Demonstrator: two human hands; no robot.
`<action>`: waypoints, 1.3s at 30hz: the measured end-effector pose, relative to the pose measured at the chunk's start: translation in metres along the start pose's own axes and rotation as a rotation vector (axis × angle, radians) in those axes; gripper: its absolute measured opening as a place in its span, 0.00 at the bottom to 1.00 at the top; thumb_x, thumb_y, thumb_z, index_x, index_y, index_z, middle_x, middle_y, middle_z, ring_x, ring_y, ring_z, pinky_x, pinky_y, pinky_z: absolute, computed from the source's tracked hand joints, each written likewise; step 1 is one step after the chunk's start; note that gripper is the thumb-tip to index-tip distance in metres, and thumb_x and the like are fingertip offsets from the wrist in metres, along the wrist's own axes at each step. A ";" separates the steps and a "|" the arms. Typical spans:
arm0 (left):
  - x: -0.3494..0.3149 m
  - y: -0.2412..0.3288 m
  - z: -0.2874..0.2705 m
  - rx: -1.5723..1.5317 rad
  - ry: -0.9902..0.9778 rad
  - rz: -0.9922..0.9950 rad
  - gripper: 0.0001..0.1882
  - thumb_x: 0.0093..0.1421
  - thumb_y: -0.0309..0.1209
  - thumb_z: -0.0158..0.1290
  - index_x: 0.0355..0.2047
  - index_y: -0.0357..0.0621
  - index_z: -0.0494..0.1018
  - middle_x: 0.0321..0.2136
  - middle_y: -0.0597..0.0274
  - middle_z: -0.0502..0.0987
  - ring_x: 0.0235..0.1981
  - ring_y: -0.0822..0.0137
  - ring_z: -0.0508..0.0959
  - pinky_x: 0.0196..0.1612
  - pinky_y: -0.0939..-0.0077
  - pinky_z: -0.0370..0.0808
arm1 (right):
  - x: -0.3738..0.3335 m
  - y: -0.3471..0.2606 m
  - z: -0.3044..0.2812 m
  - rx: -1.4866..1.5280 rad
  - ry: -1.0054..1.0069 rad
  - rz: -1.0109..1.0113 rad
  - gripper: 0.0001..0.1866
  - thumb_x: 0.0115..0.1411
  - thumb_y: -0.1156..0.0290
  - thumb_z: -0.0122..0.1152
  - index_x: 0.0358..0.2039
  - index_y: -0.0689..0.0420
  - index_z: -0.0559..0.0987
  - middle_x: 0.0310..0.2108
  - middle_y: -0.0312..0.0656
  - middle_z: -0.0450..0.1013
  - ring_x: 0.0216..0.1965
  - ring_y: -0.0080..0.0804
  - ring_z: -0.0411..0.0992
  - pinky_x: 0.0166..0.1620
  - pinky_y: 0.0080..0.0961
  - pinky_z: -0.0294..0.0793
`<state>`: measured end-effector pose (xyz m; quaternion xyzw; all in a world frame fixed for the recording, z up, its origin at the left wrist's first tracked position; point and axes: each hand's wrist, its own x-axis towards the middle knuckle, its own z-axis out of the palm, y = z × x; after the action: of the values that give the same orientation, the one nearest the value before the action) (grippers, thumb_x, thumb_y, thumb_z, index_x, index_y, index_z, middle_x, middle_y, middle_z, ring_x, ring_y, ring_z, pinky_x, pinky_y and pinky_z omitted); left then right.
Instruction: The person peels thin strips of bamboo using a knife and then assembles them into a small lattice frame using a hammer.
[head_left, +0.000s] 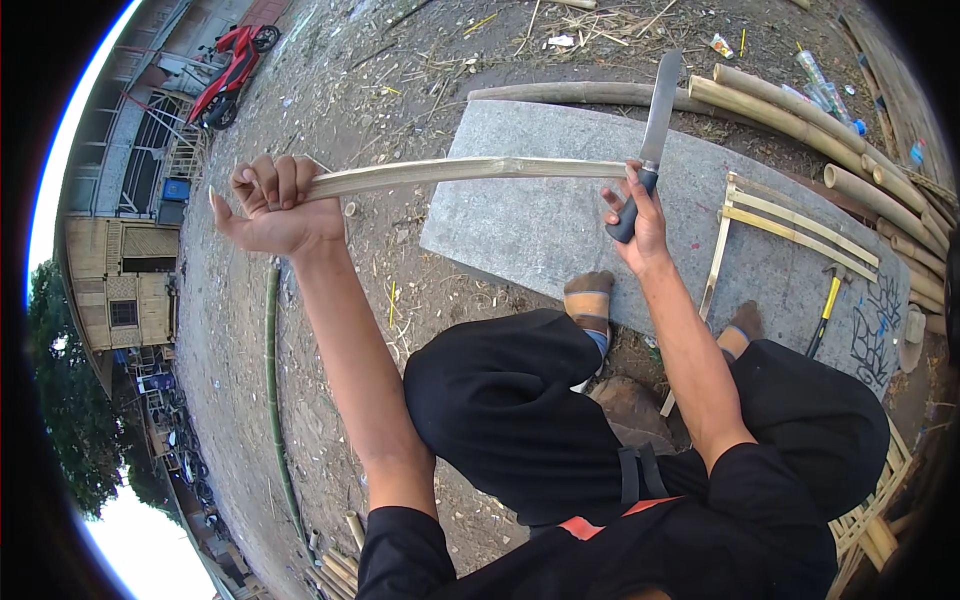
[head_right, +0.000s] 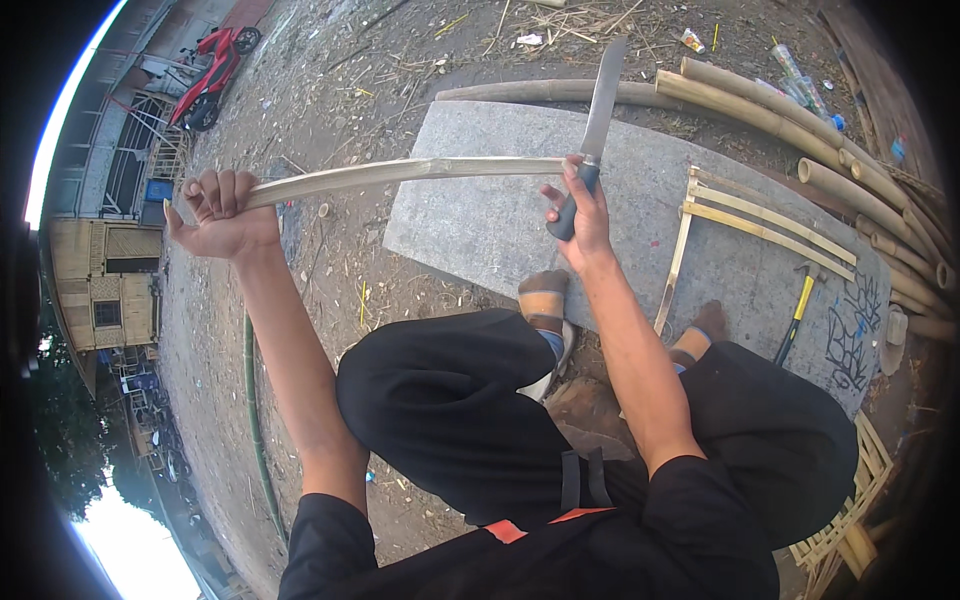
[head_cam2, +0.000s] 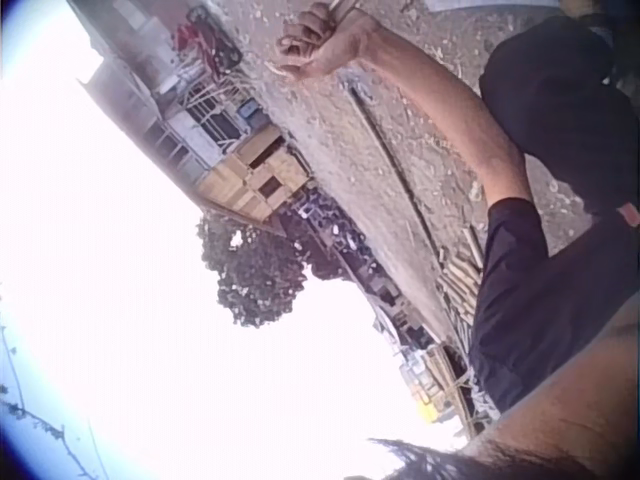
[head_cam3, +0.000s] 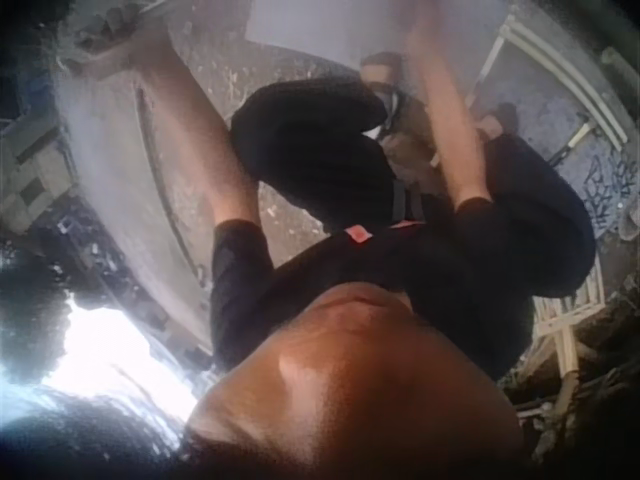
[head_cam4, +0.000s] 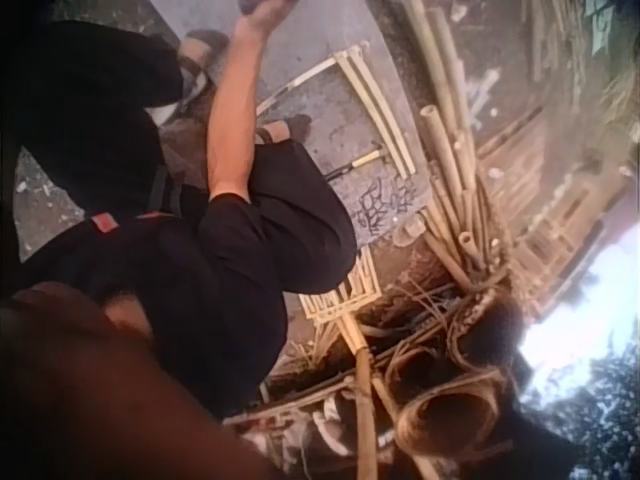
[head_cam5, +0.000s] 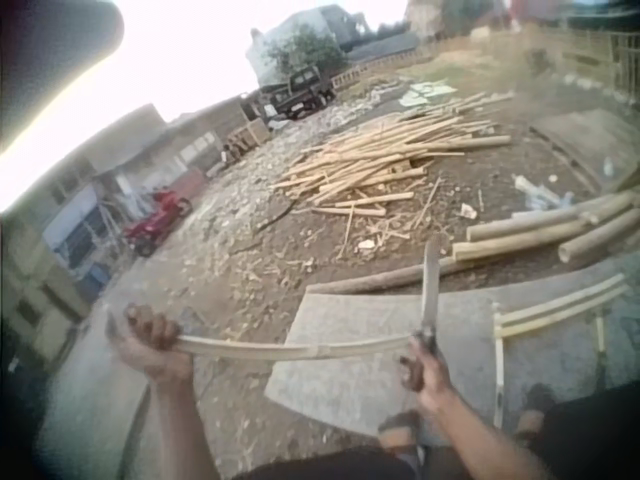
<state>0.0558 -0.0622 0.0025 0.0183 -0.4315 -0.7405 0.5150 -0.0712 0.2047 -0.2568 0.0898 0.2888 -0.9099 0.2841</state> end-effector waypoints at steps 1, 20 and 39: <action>0.001 0.000 -0.007 -0.032 -0.042 -0.027 0.24 0.60 0.55 0.45 0.23 0.48 0.66 0.12 0.71 0.54 0.12 0.77 0.50 0.16 0.80 0.47 | 0.005 -0.004 0.002 0.009 -0.018 -0.009 0.21 0.61 0.61 0.65 0.52 0.46 0.69 0.50 0.34 0.69 0.35 0.25 0.70 0.27 0.17 0.66; -0.021 -0.050 0.032 1.328 -0.639 0.065 0.13 0.63 0.34 0.55 0.46 0.41 0.75 0.43 0.62 0.79 0.47 0.67 0.76 0.52 0.68 0.72 | 0.042 -0.058 0.131 -0.545 -0.529 -0.584 0.15 0.56 0.69 0.69 0.37 0.53 0.70 0.45 0.44 0.75 0.26 0.17 0.70 0.26 0.16 0.70; -0.018 -0.051 0.023 0.616 -0.621 -0.341 0.35 0.52 0.31 0.47 0.63 0.36 0.63 0.53 0.49 0.74 0.55 0.59 0.73 0.59 0.61 0.67 | 0.037 -0.022 0.188 -0.894 -0.946 -0.454 0.21 0.51 0.75 0.70 0.46 0.53 0.74 0.34 0.29 0.70 0.35 0.19 0.67 0.41 0.21 0.68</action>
<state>0.0153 -0.0291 -0.0245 0.0188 -0.7557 -0.6224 0.2030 -0.1143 0.0938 -0.1048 -0.5054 0.4930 -0.6817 0.1918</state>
